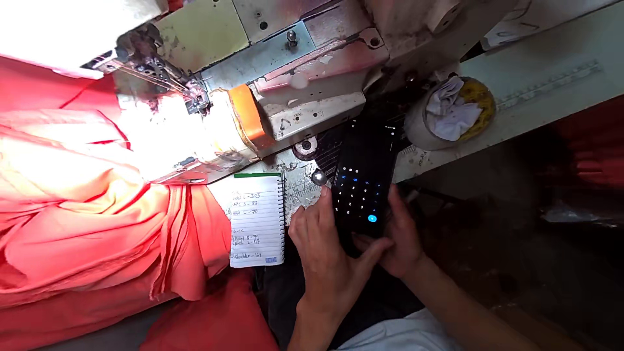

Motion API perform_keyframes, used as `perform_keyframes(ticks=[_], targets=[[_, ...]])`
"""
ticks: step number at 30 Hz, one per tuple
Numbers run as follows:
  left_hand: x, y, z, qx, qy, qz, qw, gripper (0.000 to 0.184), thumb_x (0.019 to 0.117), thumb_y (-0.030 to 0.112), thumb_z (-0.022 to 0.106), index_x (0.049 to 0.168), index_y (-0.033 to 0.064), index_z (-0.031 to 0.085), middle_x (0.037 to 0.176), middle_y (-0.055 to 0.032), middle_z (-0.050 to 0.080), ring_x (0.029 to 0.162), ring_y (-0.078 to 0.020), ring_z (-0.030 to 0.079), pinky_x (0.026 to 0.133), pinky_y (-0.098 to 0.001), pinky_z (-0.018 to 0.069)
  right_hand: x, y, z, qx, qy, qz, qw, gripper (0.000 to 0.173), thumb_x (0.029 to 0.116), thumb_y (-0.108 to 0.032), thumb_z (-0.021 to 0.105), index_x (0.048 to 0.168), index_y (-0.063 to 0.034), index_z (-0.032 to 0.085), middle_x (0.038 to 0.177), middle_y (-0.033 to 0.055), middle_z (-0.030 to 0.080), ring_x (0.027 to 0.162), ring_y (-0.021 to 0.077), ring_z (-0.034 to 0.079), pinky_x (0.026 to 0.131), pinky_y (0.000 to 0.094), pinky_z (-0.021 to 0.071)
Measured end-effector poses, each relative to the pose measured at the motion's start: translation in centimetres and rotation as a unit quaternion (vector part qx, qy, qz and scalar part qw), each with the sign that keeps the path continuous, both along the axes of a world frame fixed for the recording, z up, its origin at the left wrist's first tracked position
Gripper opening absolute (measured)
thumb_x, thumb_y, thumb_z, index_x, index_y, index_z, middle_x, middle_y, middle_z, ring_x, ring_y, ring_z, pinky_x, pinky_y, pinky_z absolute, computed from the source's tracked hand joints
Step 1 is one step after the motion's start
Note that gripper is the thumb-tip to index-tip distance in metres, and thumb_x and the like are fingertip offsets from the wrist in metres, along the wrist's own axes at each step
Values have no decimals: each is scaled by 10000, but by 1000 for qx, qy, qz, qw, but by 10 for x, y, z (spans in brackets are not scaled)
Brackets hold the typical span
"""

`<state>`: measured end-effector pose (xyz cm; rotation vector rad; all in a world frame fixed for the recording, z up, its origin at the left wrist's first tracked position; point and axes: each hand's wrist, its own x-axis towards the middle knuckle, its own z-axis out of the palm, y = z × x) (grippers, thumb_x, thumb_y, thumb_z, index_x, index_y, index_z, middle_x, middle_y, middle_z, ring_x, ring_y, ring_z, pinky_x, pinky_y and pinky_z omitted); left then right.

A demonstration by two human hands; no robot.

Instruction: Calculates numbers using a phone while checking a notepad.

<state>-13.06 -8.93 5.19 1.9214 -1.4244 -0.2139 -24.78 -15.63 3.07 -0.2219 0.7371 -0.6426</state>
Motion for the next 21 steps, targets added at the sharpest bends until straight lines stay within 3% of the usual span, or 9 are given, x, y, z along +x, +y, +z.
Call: perform_keyframes(ticks=[3,6,8,10,12,13,15,17,21], targets=[[16,23,8,-9,66,-44,997,882,836,602,763,1465,58,468,1312,-120,662,1292,-250,568,1187,-549,322,-14,15,-2,-131,46,5,990,623,1003,-664,406,1154,-114,654,893,44,761,557,15,585,509,149,466],[40,56,14,-32,48,-11,998,577,923,461,735,1390,164,571,1317,-40,666,1314,-193,553,1150,-433,394,-30,17,-2,-188,79,-9,979,545,1081,-535,346,1121,-98,670,889,27,766,553,9,595,502,147,474],[56,77,16,-40,-1,32,999,456,957,385,703,1334,148,610,1293,-38,658,1296,-167,554,1117,-371,419,-39,15,-1,-215,104,-31,971,484,1108,-444,339,1143,-98,676,860,-2,758,542,8,597,498,146,483],[73,92,14,-28,-60,74,995,446,977,379,669,1308,83,623,1279,-113,654,1289,-207,552,1122,-366,398,-45,12,0,-272,138,-47,951,383,1110,-356,392,1217,-84,640,854,-39,737,519,-16,539,488,135,456],[87,99,9,11,-120,104,987,522,1000,403,608,1317,-10,629,1319,-264,614,1314,-352,518,1142,-436,342,-46,10,1,-340,194,-52,919,336,1103,-322,429,1293,-67,537,910,-63,715,521,-31,498,483,129,438],[90,101,6,34,-144,117,982,574,1013,431,562,1334,-41,623,1356,-335,572,1340,-443,483,1157,-494,312,-45,10,2,-382,231,-45,894,359,1089,-313,473,1340,-56,475,967,-81,701,549,-43,496,497,124,440],[91,98,-1,61,-175,135,973,675,1027,503,475,1373,-64,594,1420,-423,471,1372,-565,396,1162,-577,267,-39,12,2,-469,287,-19,835,631,1016,-323,622,1456,21,328,1113,-69,671,625,-76,512,535,106,461],[82,91,-6,70,-193,149,967,764,1031,584,401,1385,-68,583,1443,-455,425,1371,-630,355,1138,-637,267,-31,16,1,-514,299,-11,804,859,938,-321,745,1521,61,243,1205,-9,659,613,-98,472,527,79,431],[64,77,-19,69,-165,191,965,801,1007,637,414,1411,-32,584,1491,-431,395,1399,-665,287,1149,-695,211,-27,19,1,-509,310,-42,802,841,879,-147,791,1501,102,283,1124,-15,694,633,-35,575,552,127,520]])
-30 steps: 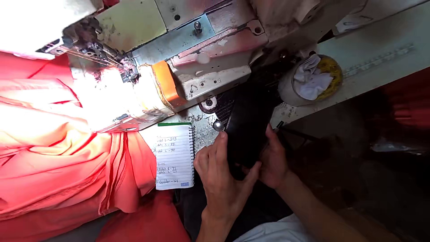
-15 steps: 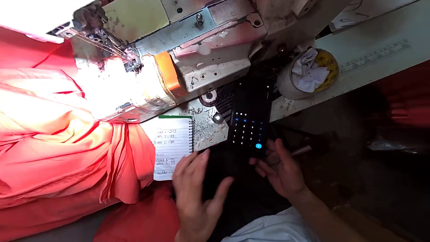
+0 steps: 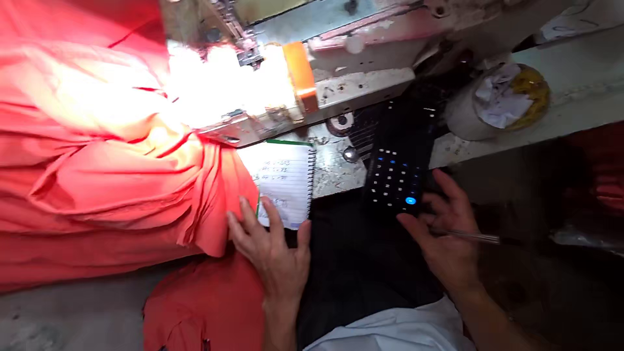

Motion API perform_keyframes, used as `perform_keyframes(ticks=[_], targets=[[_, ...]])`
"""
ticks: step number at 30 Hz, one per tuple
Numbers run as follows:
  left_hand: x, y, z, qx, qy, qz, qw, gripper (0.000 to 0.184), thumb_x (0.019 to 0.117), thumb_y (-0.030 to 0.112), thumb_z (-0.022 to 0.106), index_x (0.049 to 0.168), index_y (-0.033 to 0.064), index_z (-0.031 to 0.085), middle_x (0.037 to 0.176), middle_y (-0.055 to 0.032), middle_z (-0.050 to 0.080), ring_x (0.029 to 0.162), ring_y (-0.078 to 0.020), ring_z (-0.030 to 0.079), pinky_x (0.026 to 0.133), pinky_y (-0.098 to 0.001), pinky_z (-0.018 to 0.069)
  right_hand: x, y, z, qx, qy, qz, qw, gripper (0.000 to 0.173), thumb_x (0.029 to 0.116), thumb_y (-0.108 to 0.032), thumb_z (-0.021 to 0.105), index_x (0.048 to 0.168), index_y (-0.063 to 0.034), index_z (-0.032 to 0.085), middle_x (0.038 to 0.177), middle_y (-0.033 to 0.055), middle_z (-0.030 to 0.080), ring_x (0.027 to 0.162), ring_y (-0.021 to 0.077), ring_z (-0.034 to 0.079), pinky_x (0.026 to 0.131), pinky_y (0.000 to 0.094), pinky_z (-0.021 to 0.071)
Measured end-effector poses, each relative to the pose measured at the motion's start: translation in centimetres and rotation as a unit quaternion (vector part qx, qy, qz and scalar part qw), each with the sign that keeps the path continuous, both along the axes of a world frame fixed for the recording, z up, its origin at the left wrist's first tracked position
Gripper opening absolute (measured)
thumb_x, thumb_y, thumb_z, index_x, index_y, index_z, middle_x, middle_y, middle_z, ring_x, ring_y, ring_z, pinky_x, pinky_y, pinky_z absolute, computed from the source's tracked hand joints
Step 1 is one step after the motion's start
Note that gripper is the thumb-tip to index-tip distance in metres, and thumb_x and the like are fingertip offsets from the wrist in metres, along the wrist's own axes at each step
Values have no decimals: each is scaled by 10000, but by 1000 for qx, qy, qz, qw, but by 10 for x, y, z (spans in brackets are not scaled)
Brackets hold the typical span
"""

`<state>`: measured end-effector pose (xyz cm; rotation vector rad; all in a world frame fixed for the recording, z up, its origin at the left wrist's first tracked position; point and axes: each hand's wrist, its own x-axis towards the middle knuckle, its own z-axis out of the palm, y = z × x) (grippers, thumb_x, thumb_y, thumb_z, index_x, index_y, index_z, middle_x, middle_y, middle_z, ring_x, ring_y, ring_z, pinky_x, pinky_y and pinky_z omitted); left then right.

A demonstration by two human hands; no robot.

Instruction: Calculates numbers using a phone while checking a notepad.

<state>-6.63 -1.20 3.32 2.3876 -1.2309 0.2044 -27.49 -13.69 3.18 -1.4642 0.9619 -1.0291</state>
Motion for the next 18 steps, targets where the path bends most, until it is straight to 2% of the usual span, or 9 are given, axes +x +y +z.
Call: perform_keyframes(ticks=[2,5,8,10,12,14,15,16,18], targets=[[-4,-3,-4,-21,16,8,1000,703,1011,575,466,1403,11,613,1512,-393,406,1416,-655,273,1163,-714,172,-4,2,-2,7,-11,-5,1000,856,873,-133,788,1508,85,257,1141,-49,696,649,-19,601,561,145,541],[-8,-7,-6,-41,31,6,999,532,1028,480,502,1371,107,666,1543,-322,422,1450,-615,263,1169,-748,122,-9,10,-8,40,-36,-4,999,861,914,-269,766,1535,-14,226,1190,-99,675,621,-19,598,527,148,536],[-12,-8,-5,-56,28,-11,998,393,1046,409,513,1352,241,693,1547,-318,418,1457,-622,231,1151,-772,95,-6,30,-12,126,-99,-19,987,592,1021,-385,617,1479,-126,347,1113,-84,675,546,-11,535,489,143,491],[-16,-9,-2,-58,23,-24,998,347,1054,402,513,1349,334,683,1534,-293,451,1460,-617,231,1129,-797,82,-4,46,-16,164,-131,-21,977,368,1059,-353,550,1366,-174,456,1141,-48,700,526,-17,525,481,127,471],[-23,-9,0,-80,22,-39,996,292,1027,366,588,1287,350,719,1459,-255,552,1446,-595,293,1111,-811,90,-2,60,-19,183,-134,-3,974,264,1077,-318,517,1312,-200,545,1127,-51,723,529,-28,530,484,119,462],[-27,-7,3,-107,14,-57,993,272,994,300,647,1249,357,722,1361,-171,639,1437,-491,380,1119,-797,89,3,71,-19,186,-117,39,975,266,1083,-308,506,1315,-204,581,1111,-57,722,559,-34,539,503,116,464],[-28,-6,4,-119,15,-67,991,275,988,276,652,1245,359,707,1317,-111,654,1429,-402,414,1145,-757,92,7,75,-18,178,-105,65,976,259,1085,-306,503,1303,-210,603,1112,-63,721,583,-41,547,517,111,466],[-28,-6,4,-139,23,-82,987,268,987,247,655,1233,339,709,1265,-63,668,1393,-319,459,1166,-709,105,12,77,-17,166,-91,94,977,249,1085,-300,504,1285,-216,628,1121,-75,718,614,-53,561,536,101,469],[-25,-7,5,-167,30,-121,978,244,998,186,632,1212,275,706,1187,9,694,1293,-213,544,1190,-642,165,22,78,-14,139,-70,147,977,237,1075,-283,524,1263,-222,653,1159,-108,710,696,-85,588,587,74,477]])
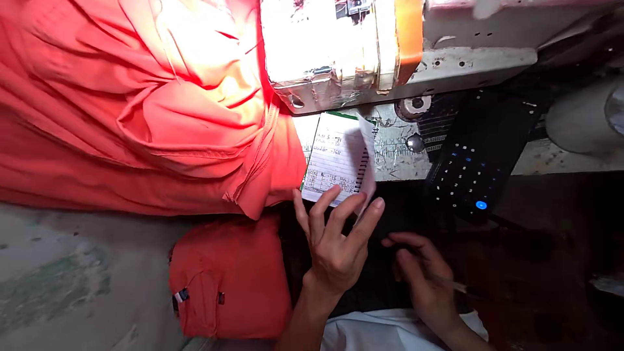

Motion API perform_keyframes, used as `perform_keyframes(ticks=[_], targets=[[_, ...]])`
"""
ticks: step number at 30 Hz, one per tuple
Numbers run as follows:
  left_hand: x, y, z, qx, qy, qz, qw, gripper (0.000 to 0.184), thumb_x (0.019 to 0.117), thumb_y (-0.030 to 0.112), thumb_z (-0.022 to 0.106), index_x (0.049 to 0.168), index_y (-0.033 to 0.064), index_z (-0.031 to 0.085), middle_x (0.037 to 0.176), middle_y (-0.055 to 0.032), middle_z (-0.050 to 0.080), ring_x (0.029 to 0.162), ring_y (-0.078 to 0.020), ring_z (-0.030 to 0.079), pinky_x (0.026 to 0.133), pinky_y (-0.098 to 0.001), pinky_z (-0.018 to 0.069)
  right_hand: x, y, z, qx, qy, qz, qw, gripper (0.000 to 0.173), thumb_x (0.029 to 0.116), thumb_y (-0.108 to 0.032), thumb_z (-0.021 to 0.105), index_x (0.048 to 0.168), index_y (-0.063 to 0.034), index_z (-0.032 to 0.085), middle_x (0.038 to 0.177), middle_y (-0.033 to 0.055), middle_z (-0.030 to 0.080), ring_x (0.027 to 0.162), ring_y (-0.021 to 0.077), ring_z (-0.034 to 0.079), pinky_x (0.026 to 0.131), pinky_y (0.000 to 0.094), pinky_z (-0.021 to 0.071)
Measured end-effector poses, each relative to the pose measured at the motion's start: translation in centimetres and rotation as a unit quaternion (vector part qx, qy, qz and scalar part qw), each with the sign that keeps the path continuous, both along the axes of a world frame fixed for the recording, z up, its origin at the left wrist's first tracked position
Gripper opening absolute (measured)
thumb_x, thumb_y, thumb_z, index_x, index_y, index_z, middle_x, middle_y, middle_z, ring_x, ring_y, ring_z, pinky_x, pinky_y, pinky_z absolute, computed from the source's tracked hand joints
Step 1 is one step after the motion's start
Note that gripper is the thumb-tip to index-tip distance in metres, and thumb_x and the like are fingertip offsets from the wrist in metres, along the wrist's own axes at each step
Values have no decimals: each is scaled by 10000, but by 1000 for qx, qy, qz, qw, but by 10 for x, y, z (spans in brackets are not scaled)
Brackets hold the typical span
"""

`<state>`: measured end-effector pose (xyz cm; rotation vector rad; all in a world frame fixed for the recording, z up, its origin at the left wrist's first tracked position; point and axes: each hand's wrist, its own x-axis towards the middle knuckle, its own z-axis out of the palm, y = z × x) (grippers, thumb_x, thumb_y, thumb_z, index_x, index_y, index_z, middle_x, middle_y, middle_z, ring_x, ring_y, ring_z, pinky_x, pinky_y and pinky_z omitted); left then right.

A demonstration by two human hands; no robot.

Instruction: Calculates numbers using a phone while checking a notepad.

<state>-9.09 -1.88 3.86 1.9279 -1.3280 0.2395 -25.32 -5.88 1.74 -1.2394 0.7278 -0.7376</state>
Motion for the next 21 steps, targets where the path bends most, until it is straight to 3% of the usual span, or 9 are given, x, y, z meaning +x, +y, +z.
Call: perform_keyframes(ticks=[3,7,9,10,12,15,18,20,21], targets=[[6,0,3,24,-9,-82,996,266,1043,142,548,1277,239,629,1245,65,709,1318,-144,548,1210,-590,149,16,-4,-1,-5,-40,24,999,293,1084,-373,488,1293,-221,625,1126,-141,695,674,-105,550,589,72,461],[22,9,0,83,-37,-171,981,339,1050,153,548,1381,226,557,1370,42,669,1411,-167,497,1217,-605,166,36,-15,-2,67,-73,-10,995,416,992,-598,511,1201,-256,621,768,-171,643,541,-74,500,507,120,440],[33,12,-1,122,-73,-152,978,370,1043,199,572,1409,238,541,1446,9,617,1432,-211,478,1204,-607,209,47,-22,2,109,-52,-49,992,239,1018,-423,603,1098,-206,662,792,-140,704,525,-67,520,480,122,446],[37,11,-2,145,-90,-136,976,386,1031,195,591,1414,234,571,1462,-34,604,1431,-260,484,1186,-636,242,52,-24,5,128,-42,-66,989,135,1037,-263,590,1049,-147,659,816,-90,737,514,-54,528,468,125,439],[43,8,-3,184,-119,-107,970,431,1006,118,595,1424,220,601,1498,-100,567,1439,-322,475,1164,-668,290,57,-26,8,150,-39,-81,985,154,1046,-83,513,990,-63,656,805,-14,755,482,-34,523,446,128,425],[43,5,-3,128,-101,-63,985,418,958,-29,552,1326,117,688,1400,-145,644,1377,-321,550,1173,-582,365,59,-23,11,151,-73,-63,984,200,1056,-69,486,971,-59,666,777,-3,742,498,-29,535,474,126,445],[32,9,1,13,6,-31,999,309,978,-43,518,1229,-48,697,1270,-214,702,1285,-315,632,1135,-459,476,61,-26,19,176,-91,-25,980,207,1044,-88,518,951,-59,701,784,2,745,530,-22,566,492,130,462],[19,13,3,-66,117,-8,991,299,1021,4,522,1282,-67,648,1300,-179,695,1290,-217,631,1119,-357,495,65,-29,21,200,-109,20,974,211,1039,-115,540,958,-51,724,805,9,748,547,-18,574,496,133,461],[12,13,4,-105,173,5,979,326,1035,31,524,1343,-14,622,1348,-100,683,1293,-140,621,1113,-310,496,67,-30,22,205,-118,44,971,225,1046,-132,532,960,-54,725,811,4,746,551,-22,570,496,132,456]])
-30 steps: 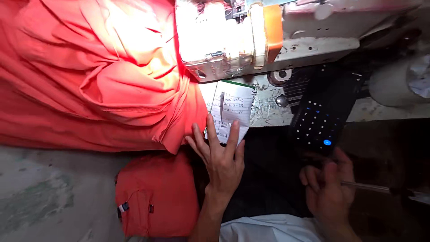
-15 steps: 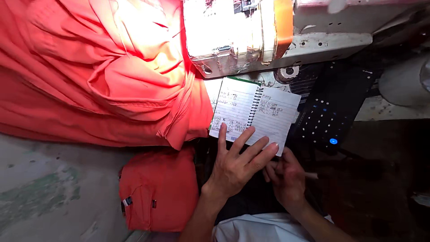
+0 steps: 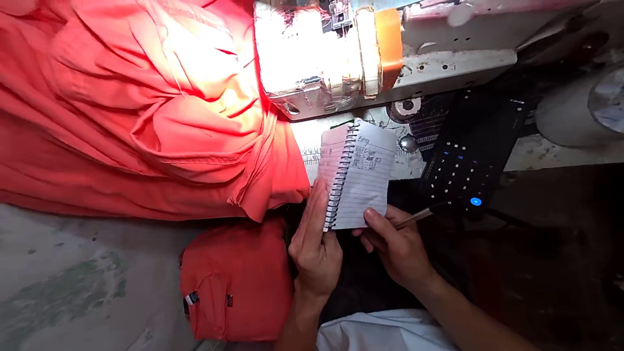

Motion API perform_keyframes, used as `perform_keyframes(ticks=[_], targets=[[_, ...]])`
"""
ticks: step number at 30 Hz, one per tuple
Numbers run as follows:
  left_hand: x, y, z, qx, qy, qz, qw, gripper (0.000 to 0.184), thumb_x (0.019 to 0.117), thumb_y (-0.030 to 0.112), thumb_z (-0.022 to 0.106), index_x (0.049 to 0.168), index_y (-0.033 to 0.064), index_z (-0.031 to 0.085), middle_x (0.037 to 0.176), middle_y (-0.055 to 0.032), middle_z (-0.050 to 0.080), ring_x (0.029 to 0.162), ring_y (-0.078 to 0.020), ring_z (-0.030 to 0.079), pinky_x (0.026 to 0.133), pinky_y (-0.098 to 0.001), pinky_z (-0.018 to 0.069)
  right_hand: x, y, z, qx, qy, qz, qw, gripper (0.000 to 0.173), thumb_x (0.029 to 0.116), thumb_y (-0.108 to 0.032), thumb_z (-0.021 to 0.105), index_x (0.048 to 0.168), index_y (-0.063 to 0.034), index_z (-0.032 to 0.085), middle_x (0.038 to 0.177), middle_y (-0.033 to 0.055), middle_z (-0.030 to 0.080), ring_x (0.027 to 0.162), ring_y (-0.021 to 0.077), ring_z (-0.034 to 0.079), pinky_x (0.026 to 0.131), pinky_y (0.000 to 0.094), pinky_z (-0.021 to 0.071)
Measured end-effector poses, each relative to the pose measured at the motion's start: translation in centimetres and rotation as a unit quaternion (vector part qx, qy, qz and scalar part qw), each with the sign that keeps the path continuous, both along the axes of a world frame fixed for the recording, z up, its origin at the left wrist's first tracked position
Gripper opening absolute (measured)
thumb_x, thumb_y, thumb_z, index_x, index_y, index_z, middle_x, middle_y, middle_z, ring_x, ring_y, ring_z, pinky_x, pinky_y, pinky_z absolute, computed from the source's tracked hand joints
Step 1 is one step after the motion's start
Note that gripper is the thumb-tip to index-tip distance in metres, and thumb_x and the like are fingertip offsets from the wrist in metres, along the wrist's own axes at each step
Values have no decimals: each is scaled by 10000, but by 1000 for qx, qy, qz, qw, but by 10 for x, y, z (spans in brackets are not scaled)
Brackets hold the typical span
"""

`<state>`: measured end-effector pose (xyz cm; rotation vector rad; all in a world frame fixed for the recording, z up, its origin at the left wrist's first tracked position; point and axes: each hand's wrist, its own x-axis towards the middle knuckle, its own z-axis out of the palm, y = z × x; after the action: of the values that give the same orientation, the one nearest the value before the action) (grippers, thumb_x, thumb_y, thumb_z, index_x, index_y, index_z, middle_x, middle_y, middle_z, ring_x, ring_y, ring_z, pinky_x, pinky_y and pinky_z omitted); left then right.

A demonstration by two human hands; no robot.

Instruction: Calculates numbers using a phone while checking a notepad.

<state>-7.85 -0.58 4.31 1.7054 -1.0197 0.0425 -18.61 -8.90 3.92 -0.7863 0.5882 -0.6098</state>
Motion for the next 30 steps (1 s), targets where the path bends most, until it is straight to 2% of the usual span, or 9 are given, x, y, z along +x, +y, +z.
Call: perform_keyframes(ticks=[3,9,13,18,20,22,24,26,30], targets=[[-16,-4,-1,-99,149,20,984,397,1050,60,530,1418,204,569,1367,123,642,1221,-10,621,1054,-233,518,10,-2,-1,-13,-7,42,999,266,1069,-155,495,921,-68,697,787,-18,728,552,-30,557,496,127,442],[-21,1,-11,-38,258,38,965,468,937,-77,534,1385,-201,478,1416,-246,555,1224,-104,627,1008,-233,531,23,-3,-6,-70,93,-16,993,219,991,-118,611,775,-151,606,612,-100,563,485,-29,494,456,129,421],[-20,11,-4,-42,354,-23,934,590,953,-27,539,1468,-218,322,1445,-229,528,1148,-98,663,969,-263,564,16,7,-15,-49,110,-45,992,217,958,-219,704,959,-147,500,681,-104,552,481,-31,471,433,130,413],[-4,28,3,188,163,-46,967,721,973,280,664,1483,-152,392,864,-76,705,664,-17,612,633,-192,551,14,4,-10,-8,92,33,995,167,1053,-174,542,910,-108,596,591,-76,579,446,-18,485,410,131,391],[8,31,14,212,22,-7,977,634,961,365,677,1341,-135,584,609,18,605,487,-12,485,474,-183,433,14,0,-8,-7,73,41,996,193,1060,-148,522,878,-120,581,571,-80,543,435,-23,456,403,125,369],[22,25,28,216,-108,9,970,485,978,419,642,1161,-18,746,710,-21,657,632,-92,567,598,-236,473,11,-4,-8,-10,69,49,996,178,1058,-141,513,892,-124,577,585,-82,536,447,-23,453,413,126,368],[33,13,39,286,-187,-31,939,508,1008,504,563,1224,83,746,1168,-110,720,1076,-251,651,894,-390,518,8,-8,-8,-16,74,52,996,157,1057,-143,510,915,-126,574,601,-81,540,459,-20,456,421,129,371],[40,1,42,377,-230,-80,894,664,999,625,467,1354,101,667,1507,-148,544,1384,-365,497,1062,-531,424,7,-11,-5,-21,84,44,995,138,1051,-145,510,930,-132,574,604,-84,543,457,-18,458,418,131,372],[39,-14,39,408,-262,-112,867,646,987,566,528,1354,47,648,1536,-150,516,1451,-326,453,1131,-552,390,6,-11,-3,-3,78,-7,997,110,1044,-121,514,954,-128,576,607,-75,543,458,-15,458,423,130,377]])
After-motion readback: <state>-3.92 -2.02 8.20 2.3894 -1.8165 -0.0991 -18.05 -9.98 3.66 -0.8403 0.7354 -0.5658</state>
